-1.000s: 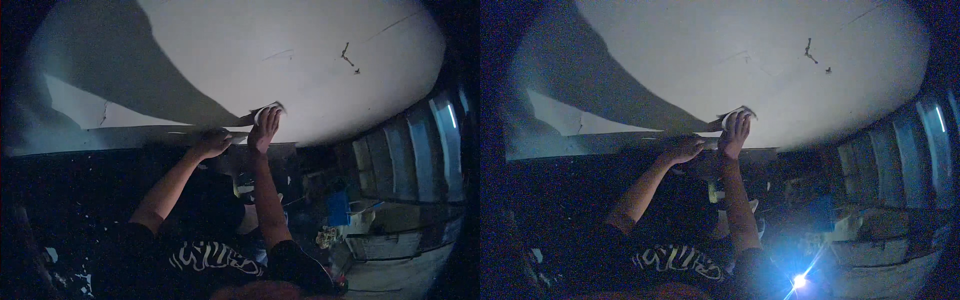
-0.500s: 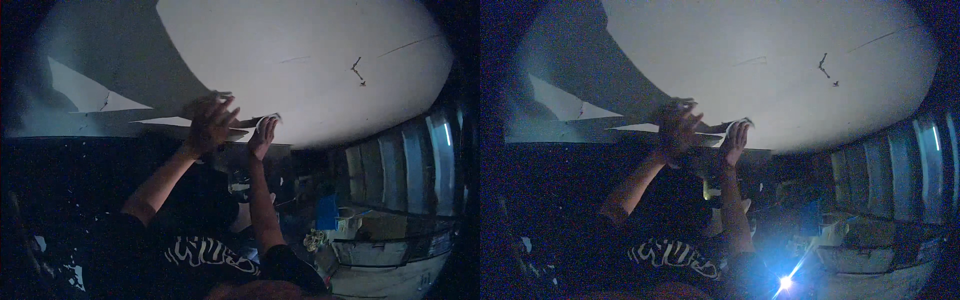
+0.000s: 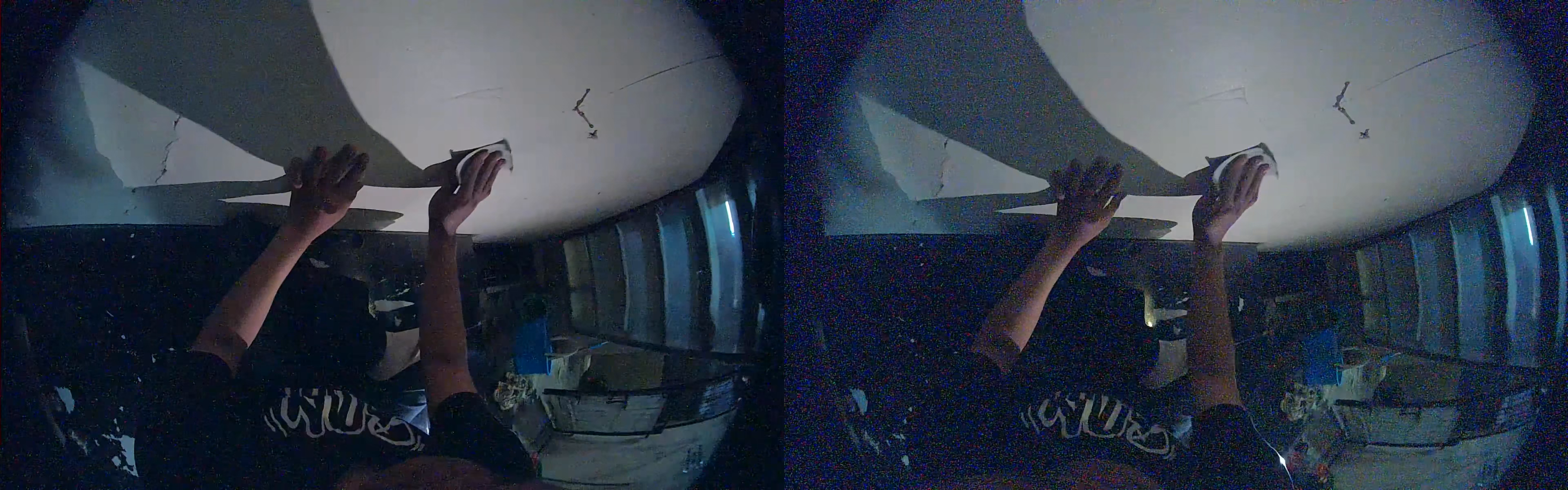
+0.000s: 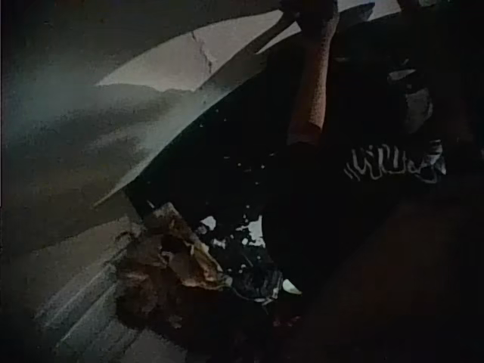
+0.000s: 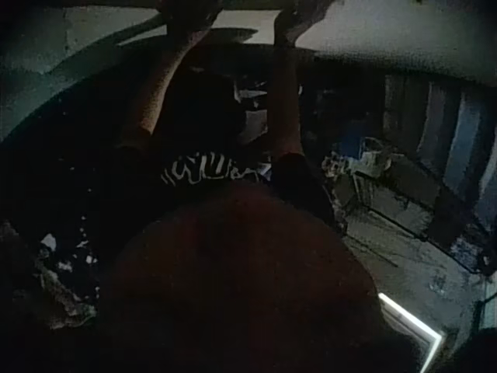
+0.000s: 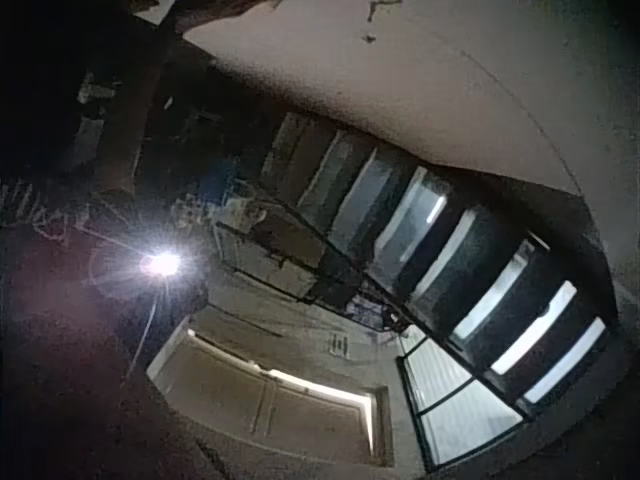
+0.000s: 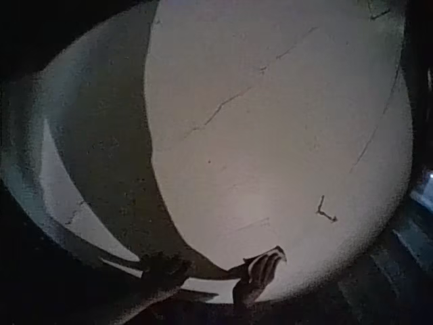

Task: The person sands a white wall by hand using a piece of sandpaper, rubbing it in circular and linear motions across the surface.

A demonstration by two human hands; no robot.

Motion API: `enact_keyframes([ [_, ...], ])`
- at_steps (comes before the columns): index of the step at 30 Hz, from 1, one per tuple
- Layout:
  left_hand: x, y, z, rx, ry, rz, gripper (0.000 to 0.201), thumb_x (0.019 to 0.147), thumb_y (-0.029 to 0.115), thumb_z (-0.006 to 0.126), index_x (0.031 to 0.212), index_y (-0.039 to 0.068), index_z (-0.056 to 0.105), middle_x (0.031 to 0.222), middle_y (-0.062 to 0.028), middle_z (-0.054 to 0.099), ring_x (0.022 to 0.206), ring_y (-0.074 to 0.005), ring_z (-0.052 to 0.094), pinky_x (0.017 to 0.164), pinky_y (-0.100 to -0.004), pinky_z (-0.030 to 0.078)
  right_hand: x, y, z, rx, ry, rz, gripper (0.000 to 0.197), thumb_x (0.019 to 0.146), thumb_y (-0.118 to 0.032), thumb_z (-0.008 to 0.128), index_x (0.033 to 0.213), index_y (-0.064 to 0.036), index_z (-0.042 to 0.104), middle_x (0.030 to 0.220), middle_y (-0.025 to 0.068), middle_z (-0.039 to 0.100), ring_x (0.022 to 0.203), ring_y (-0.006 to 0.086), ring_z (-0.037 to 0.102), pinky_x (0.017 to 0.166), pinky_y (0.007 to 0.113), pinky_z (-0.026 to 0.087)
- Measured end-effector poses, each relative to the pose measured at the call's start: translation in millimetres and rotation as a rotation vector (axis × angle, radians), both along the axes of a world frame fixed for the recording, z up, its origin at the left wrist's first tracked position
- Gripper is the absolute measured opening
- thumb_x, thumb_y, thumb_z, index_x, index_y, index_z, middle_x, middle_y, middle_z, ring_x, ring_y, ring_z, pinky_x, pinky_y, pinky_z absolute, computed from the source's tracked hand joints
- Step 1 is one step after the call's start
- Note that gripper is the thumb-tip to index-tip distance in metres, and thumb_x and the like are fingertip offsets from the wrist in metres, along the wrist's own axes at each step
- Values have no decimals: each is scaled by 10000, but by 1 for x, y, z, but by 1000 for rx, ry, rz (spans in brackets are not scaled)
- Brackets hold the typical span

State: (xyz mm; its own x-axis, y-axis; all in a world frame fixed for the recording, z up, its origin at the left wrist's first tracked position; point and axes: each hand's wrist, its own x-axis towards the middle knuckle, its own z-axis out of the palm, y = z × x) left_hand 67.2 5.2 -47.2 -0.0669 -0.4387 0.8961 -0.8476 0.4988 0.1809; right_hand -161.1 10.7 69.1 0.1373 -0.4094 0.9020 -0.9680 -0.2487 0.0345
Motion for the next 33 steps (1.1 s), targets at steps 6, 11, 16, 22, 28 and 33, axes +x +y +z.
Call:
enact_keyframes([
  [6, 1, -4, 2, 124, -34, -44, 589, 844, 338, 719, 1399, 289, 528, 1522, -17, 400, 1324, -339, 383, 1032, -631, 290, -18, 18, -96, 210, -5, -76, 671, 884, -80, 600, 1507, -31, 357, 1563, 274, 291, 1460, 461, 244, 1139, 564, 271],
  [11, -2, -6, -1, 158, -3, -118, 596, 843, 314, 723, 1400, 260, 517, 1509, -37, 398, 1311, -350, 373, 1006, -620, 325, -33, 31, -160, 399, 57, -148, 684, 863, -73, 614, 1499, -38, 363, 1568, 259, 290, 1469, 429, 249, 1138, 553, 277],
  [16, -1, -10, -7, 225, -43, -132, 601, 855, 351, 706, 1415, 265, 507, 1525, -32, 373, 1323, -385, 360, 1011, -623, 315, -20, 25, -127, 309, 21, -102, 631, 902, -133, 596, 1484, -28, 376, 1564, 260, 300, 1459, 471, 237, 1144, 566, 258],
  [22, -3, 0, -7, 120, -44, -7, 562, 937, 396, 581, 1476, 303, 452, 1601, -11, 297, 1396, -424, 289, 1082, -654, 200, -11, 9, -27, 95, -21, -6, 622, 909, -71, 558, 1500, -29, 368, 1576, 259, 279, 1464, 479, 217, 1148, 575, 238],
  [28, -4, -8, -13, 84, -4, -11, 574, 934, 394, 587, 1483, 301, 449, 1625, -7, 259, 1453, -419, 223, 1143, -645, 114, -7, 10, -62, 121, -57, -33, 613, 901, -57, 551, 1491, -35, 387, 1577, 252, 284, 1461, 477, 228, 1146, 574, 243],
  [33, -4, -9, -12, 22, -32, 16, 574, 906, 376, 633, 1453, 273, 495, 1597, -41, 311, 1439, -407, 234, 1142, -617, 161, -15, 27, -149, 260, -14, 25, 549, 935, -137, 500, 1465, -24, 412, 1541, 275, 336, 1445, 478, 271, 1146, 567, 254],
])
